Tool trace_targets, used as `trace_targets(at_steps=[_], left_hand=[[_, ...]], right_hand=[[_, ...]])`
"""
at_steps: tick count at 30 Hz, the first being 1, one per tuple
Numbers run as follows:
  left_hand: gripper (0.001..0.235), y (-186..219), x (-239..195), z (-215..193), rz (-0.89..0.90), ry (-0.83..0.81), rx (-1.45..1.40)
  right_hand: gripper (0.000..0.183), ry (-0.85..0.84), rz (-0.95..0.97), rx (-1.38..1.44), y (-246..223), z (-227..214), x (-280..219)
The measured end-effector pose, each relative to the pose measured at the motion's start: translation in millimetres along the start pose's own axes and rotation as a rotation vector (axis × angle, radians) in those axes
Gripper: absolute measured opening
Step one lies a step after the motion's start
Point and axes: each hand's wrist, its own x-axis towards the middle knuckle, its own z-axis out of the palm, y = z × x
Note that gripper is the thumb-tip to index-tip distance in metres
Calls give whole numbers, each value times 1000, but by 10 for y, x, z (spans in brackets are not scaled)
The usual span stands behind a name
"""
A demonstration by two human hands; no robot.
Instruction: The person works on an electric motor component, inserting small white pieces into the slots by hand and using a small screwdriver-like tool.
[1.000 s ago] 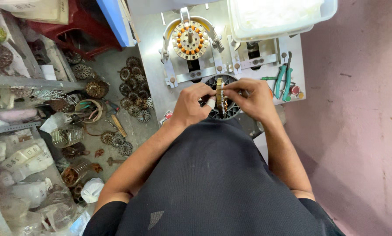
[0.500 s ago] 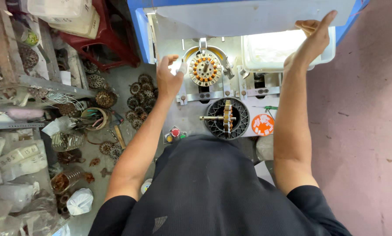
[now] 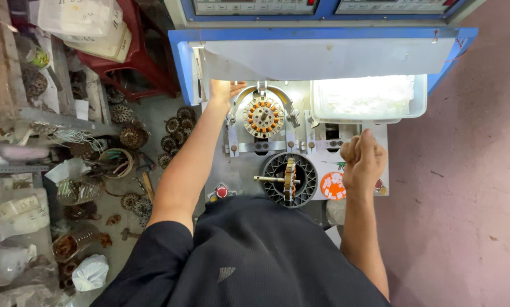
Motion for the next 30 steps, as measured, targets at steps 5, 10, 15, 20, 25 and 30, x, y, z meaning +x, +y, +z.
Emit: trace_targets(at_steps=[5,10,15,20,25,30], left_hand=[[45,234,-532,150,241,-236,159],[45,335,-1276,480,133,-145,520],[66,333,-1686,515,507,-314,118],[52,368,-1623,517,458,-147,154],[46,314,-1500,487,427,-14,156],[28,233,-1280,467,784,243,536]], right_hand=[[56,13,158,-83,235,-15,-156],[30,-198,231,-358,359,315,97],[20,-444,129,-599,739,744,576],[37,-698,1,-1089,1217,894,1030],[44,-853,-10,-1245,1355,951,1260],[31,-811,152,-1408,1228,1156,1315]])
